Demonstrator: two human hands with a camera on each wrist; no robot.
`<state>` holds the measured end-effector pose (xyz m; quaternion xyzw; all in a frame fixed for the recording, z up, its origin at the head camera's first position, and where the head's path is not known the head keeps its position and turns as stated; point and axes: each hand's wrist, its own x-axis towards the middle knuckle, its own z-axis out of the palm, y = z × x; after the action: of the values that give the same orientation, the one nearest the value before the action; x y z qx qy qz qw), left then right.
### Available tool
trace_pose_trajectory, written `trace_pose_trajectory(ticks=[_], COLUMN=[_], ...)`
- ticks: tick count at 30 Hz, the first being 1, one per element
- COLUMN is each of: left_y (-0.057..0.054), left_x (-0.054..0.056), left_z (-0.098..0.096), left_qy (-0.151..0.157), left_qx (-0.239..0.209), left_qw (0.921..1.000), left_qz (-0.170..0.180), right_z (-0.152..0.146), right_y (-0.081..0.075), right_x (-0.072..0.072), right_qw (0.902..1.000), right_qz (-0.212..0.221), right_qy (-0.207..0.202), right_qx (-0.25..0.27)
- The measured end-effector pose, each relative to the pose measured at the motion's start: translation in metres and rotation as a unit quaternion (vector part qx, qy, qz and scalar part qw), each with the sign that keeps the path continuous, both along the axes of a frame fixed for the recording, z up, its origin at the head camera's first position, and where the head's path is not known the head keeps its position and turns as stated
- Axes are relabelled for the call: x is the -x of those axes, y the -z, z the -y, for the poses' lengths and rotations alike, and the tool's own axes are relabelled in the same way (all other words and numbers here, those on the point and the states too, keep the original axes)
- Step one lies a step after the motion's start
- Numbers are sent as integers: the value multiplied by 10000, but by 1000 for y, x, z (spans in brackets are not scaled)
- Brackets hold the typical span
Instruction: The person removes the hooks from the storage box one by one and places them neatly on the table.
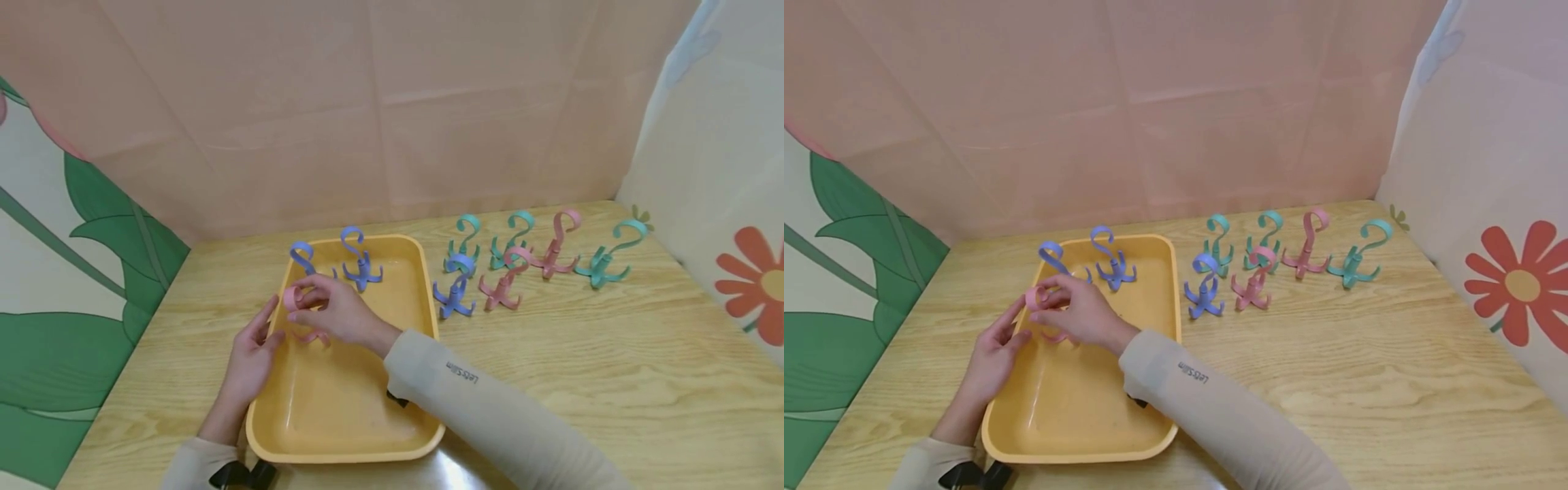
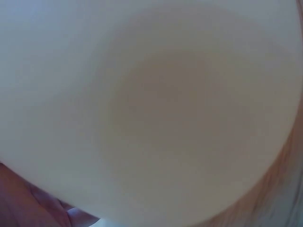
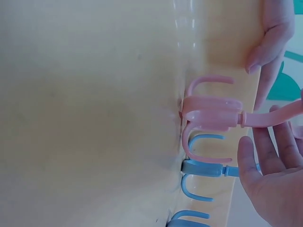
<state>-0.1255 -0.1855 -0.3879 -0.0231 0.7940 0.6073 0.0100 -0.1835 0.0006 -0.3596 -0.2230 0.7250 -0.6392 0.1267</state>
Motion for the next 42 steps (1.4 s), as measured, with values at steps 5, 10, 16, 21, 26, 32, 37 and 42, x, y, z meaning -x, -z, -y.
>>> trace_pose_trajectory(ticks=[5, 10, 16, 21, 26, 32, 37, 42], left_y=[0, 1, -4, -3, -2, -6, -8, -6], left_x=[0, 1, 3, 2, 1, 0, -1, -1], left_z=[0, 1, 0, 0, 0, 0, 0, 0], left_qy=[1, -2, 34, 44, 81, 78, 40, 35], left_qx=[36, 101, 228, 196, 215, 439, 521, 511], left_qw=[10000, 9999, 9997, 9998, 9997, 9990, 9986, 9987], left_qz=[18, 75, -92, -79, -108, 0, 87, 38], right_z=[0, -2, -7, -7, -9, -18, -25, -37], right_y=[0, -3, -15, -21, -30, -43, -53, -63], right_x=[1, 2, 2, -5, -14, -25, -32, -41], right_qw=[10000, 9996, 9996, 9991, 9989, 9977, 9977, 9972], right_qz=[-90, -248, -251, -68, 8, -55, -146, -69], right_qy=[-22, -65, -20, -34, -43, -185, -113, -203], right_qx=[13, -97, 148, 406, 470, 656, 656, 712])
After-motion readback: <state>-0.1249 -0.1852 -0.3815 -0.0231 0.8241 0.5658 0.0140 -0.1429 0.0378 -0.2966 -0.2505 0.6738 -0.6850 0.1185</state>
